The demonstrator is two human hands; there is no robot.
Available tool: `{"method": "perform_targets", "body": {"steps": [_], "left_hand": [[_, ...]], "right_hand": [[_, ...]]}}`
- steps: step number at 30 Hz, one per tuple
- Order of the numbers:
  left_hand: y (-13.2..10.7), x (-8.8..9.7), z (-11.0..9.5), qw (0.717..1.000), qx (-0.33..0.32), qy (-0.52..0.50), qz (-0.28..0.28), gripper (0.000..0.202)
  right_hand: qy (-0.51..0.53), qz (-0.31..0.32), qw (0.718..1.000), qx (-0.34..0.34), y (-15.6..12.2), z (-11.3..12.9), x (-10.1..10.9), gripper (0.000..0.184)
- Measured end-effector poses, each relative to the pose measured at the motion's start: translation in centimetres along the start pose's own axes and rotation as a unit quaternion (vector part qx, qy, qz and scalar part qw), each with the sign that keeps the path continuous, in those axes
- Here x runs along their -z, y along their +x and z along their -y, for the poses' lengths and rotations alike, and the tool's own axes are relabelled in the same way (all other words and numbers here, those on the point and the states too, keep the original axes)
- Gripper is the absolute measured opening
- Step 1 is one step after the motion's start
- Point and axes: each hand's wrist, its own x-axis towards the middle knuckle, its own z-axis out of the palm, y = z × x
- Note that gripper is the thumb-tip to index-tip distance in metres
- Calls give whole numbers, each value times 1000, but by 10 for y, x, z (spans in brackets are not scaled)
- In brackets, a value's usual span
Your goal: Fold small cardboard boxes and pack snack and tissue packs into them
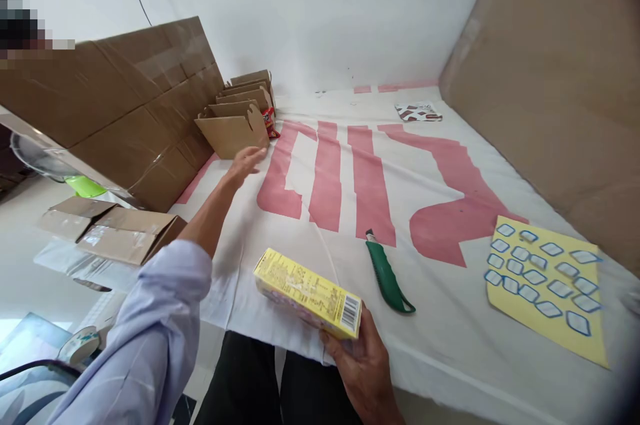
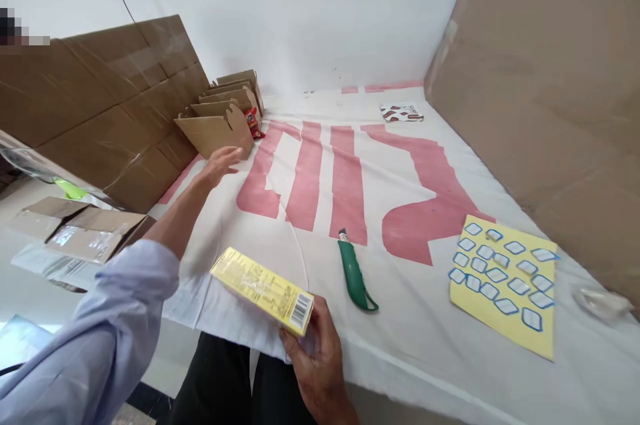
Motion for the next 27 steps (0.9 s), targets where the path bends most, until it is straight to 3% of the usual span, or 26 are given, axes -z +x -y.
{"method": "perform_targets", "body": {"steps": [2, 4, 5, 7, 10, 12, 14, 16, 19, 21, 24, 27], "left_hand": [[-62, 10, -27, 976, -129, 9, 177, 62], [-128, 15, -54, 899, -228, 90, 362, 71], [-159, 15, -65, 860, -268, 130, 414, 79], [-209, 8, -80, 811, -326, 226, 431, 89], [-239, -4, -84, 787, -336, 342, 389, 62], [-227, -1, -79, 791, -319, 369, 370, 43], [-195, 14, -71, 807, -300, 386, 332, 40], [-149, 36, -63, 829, -263, 422, 257, 42], [-77, 65, -49, 875, -156, 442, 122, 43], [-37, 77, -38, 886, -117, 442, 85, 43], [2, 81, -22, 898, -89, 430, 40, 46], [20, 74, -6, 915, -81, 394, -31, 44]], "right_hand": [[19, 3, 1000, 5, 4, 1, -3, 44], [28, 5, 1000, 11, 7, 2, -6, 45], [29, 3, 999, 15, 8, 2, -8, 46], [25, 1, 999, 22, 10, 1, -10, 45], [-1, -12, 999, 46, 12, -2, -13, 48], [-12, -34, 997, 64, 13, -5, -14, 54], [-19, -46, 996, 72, 12, -6, -14, 55], [-29, -39, 996, 72, 11, -5, -14, 48], [-51, -31, 995, 77, 9, -2, -12, 38], [-67, -29, 994, 86, 7, -1, -11, 34], [-91, -28, 990, 101, 6, -1, -8, 30], [-111, -29, 988, 108, 5, -3, -7, 28]]}}
